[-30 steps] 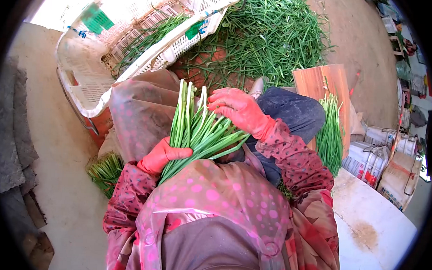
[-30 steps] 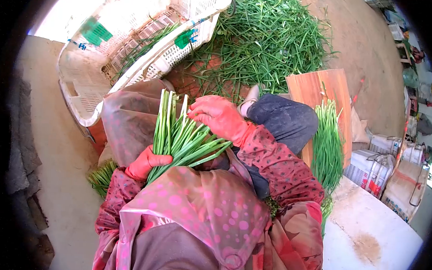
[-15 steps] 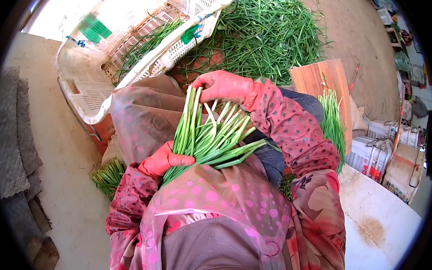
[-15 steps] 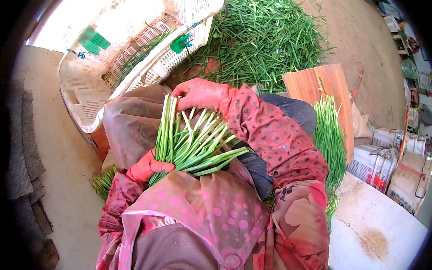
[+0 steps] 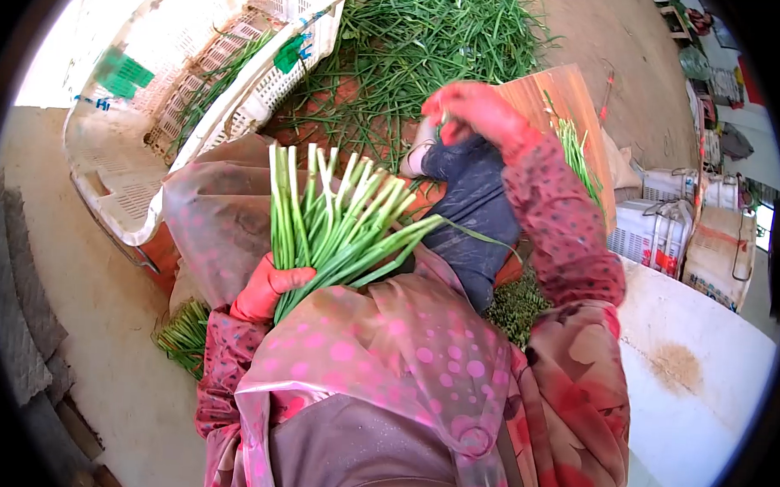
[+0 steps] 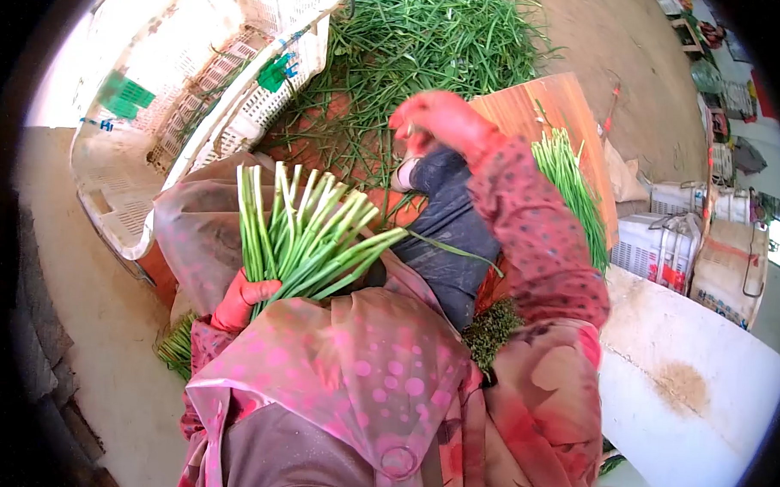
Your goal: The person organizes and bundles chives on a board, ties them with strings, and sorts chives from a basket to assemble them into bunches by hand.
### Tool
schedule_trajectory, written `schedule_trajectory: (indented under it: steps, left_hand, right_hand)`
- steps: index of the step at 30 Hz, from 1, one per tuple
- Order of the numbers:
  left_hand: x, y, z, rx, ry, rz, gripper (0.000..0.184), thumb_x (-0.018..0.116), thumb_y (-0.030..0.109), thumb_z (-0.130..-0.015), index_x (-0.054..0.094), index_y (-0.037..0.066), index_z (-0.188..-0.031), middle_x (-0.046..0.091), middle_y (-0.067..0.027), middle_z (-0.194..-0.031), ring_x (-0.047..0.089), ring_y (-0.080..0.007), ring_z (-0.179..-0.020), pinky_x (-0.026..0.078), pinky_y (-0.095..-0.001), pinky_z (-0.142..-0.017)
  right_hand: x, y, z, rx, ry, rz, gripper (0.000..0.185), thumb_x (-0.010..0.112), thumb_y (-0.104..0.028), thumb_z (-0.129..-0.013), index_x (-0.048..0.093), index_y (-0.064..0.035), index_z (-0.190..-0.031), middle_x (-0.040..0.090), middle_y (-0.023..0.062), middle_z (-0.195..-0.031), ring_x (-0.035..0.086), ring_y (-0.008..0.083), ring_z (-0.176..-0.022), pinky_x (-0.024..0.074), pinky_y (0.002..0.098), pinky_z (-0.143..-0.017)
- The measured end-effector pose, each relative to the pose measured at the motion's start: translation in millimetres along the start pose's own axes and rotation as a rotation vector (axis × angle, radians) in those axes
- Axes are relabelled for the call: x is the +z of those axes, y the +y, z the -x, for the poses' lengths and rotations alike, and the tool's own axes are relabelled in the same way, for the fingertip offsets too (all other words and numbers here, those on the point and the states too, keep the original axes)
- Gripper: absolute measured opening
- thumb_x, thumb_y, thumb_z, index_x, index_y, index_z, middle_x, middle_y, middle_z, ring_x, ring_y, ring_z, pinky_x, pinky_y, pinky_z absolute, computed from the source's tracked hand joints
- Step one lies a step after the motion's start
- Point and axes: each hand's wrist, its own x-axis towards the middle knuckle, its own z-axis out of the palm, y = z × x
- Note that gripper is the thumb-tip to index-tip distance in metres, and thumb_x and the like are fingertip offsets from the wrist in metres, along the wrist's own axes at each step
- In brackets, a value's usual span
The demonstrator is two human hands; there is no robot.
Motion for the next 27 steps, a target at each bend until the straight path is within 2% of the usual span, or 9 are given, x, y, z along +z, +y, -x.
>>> schedule_trajectory:
  steps: [4, 6, 8, 10, 16, 19, 22, 26, 27]
  left_hand:
    - [-2, -4, 0, 0.057, 0.008, 0.027, 0.052, 0.075, 0.018, -0.076, 0.055, 0.001, -0.122, 0.065, -0.0063, -0.109, 0.062, -0.0158, -0.095, 0.048, -0.0302, -0.086]
    - [-3, -5, 2, 0.075, -0.014, 0.067, 0.051, 0.075, 0.018, -0.076, 0.056, 0.000, -0.121, 0.064, -0.0065, -0.110, 0.061, -0.0157, -0.097, 0.047, -0.0305, -0.087]
    - [-5, -5, 3, 0.051, -0.021, 0.061, 0.049, 0.075, 0.016, -0.077, 0.057, 0.000, -0.120, 0.064, -0.0065, -0.111, 0.061, -0.0155, -0.098, 0.047, -0.0306, -0.088]
    - [-3, -4, 2, 0.058, -0.048, -0.012, 0.048, 0.074, 0.013, -0.077, 0.057, -0.001, -0.120, 0.064, -0.0067, -0.113, 0.060, -0.0157, -0.099, 0.046, -0.0306, -0.089]
    - [-3, -6, -1, 0.068, -0.036, -0.080, 0.054, 0.071, 0.017, -0.078, 0.053, -0.002, -0.125, 0.063, -0.0108, -0.115, 0.061, -0.0206, -0.102, 0.047, -0.0353, -0.092]
    - [-3, -8, -2, 0.063, -0.022, -0.048, 0.055, 0.071, 0.017, -0.077, 0.053, -0.002, -0.125, 0.064, -0.0111, -0.114, 0.062, -0.0206, -0.101, 0.047, -0.0350, -0.091]
    - [-6, -6, 0, 0.047, -0.004, -0.048, 0.054, 0.071, 0.018, -0.077, 0.053, -0.002, -0.125, 0.064, -0.0108, -0.113, 0.062, -0.0199, -0.099, 0.048, -0.0340, -0.090]
    - [-8, -6, 2, 0.038, -0.023, 0.062, 0.045, 0.071, 0.016, -0.080, 0.058, -0.001, -0.120, 0.064, -0.0064, -0.111, 0.061, -0.0147, -0.098, 0.047, -0.0290, -0.088]
    - [-23, -17, 0, 0.034, -0.040, 0.040, 0.044, 0.071, 0.016, -0.080, 0.058, 0.000, -0.119, 0.064, -0.0063, -0.110, 0.060, -0.0145, -0.098, 0.047, -0.0289, -0.088]
  right_hand:
    - [3, 41, 63, 0.025, -0.571, -0.006, 0.063, 0.073, -0.018, -0.081, 0.044, -0.0051, -0.135, 0.056, 0.0078, -0.124, 0.057, 0.0164, -0.104, 0.0498, 0.0306, -0.087]
    - [29, 45, 93, -0.198, -0.475, 0.272, 0.049, 0.069, -0.014, -0.084, 0.051, -0.0025, -0.128, 0.063, 0.0086, -0.110, 0.063, 0.0143, -0.091, 0.0524, 0.0279, -0.079]
    - [40, 54, 96, 0.164, -0.472, 0.205, 0.030, 0.064, -0.018, -0.087, 0.061, -0.0014, -0.112, 0.066, 0.0053, -0.090, 0.064, 0.0120, -0.074, 0.0534, 0.0273, -0.067]
    - [32, 40, 95, 0.106, -0.283, 0.031, 0.018, 0.058, -0.021, -0.089, 0.066, -0.0052, -0.092, 0.062, 0.0025, -0.072, 0.056, 0.0082, -0.055, 0.0447, 0.0222, -0.052]
    - [-11, 11, 74, -0.057, 0.198, 0.011, 0.014, 0.059, -0.018, -0.087, 0.068, -0.0094, -0.094, 0.055, -0.0024, -0.065, 0.055, 0.0069, -0.059, 0.0440, 0.0232, -0.051]
    - [57, 0, 86, -0.856, 0.031, 0.528, 0.018, 0.065, -0.016, -0.080, 0.069, -0.0146, -0.098, 0.056, 0.0009, -0.067, 0.061, 0.0168, -0.063, 0.0482, 0.0320, -0.054]
    - [92, 11, 74, -1.117, -0.081, 0.756, 0.026, 0.068, -0.016, -0.078, 0.068, -0.0147, -0.104, 0.064, 0.0050, -0.076, 0.062, 0.0245, -0.065, 0.0486, 0.0340, -0.056]
    - [108, 21, 61, -0.997, 0.002, 0.537, 0.016, 0.067, -0.021, -0.081, 0.065, -0.0119, -0.093, 0.063, 0.0066, -0.077, 0.063, 0.0275, -0.072, 0.0505, 0.0375, -0.059]
    - [110, 16, 65, -0.720, 0.060, 0.459, 0.013, 0.063, -0.022, -0.086, 0.064, -0.0088, -0.088, 0.064, 0.0091, -0.078, 0.064, 0.0263, -0.071, 0.0498, 0.0360, -0.060]
